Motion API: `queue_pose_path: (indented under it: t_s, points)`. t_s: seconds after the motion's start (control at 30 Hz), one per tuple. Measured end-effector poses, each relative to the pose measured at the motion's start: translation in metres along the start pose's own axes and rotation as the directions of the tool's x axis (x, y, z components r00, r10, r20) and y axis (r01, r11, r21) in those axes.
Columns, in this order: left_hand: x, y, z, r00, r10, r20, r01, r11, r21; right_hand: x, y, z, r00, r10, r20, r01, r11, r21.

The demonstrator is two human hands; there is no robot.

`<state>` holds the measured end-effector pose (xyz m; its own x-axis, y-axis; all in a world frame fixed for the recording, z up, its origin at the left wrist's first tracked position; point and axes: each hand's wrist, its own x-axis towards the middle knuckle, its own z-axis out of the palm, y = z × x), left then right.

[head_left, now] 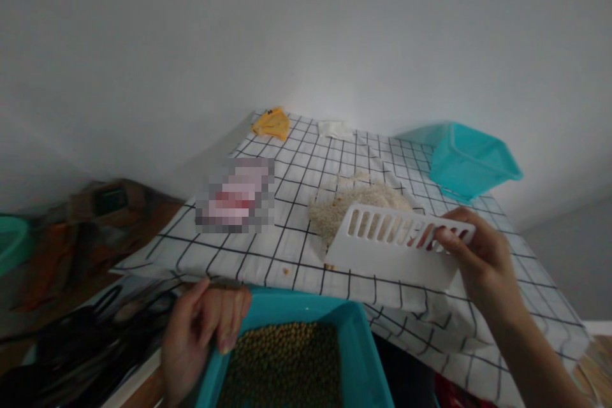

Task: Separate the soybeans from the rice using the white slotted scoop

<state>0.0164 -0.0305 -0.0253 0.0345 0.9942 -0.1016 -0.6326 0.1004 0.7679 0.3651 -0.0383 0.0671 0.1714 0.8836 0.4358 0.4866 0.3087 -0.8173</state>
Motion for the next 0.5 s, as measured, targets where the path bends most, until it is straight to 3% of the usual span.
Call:
queue_pose_path:
  t_s: [0.2, 0.5]
  points:
    - [0.005, 0.003, 0.0, 0.998, 0.016, 0.063, -0.018, 0.999, 0.027, -0.003, -0.002, 0.001, 1.0, 0.024, 0.016, -0.024, 0.999, 0.022]
    - [0.003, 0.005, 0.005, 0.999, 0.007, -0.044, -0.008, 1.0, -0.026, -0.012, -0.001, 0.02, 0.996, 0.068, 0.053, -0.075, 0.989, 0.129]
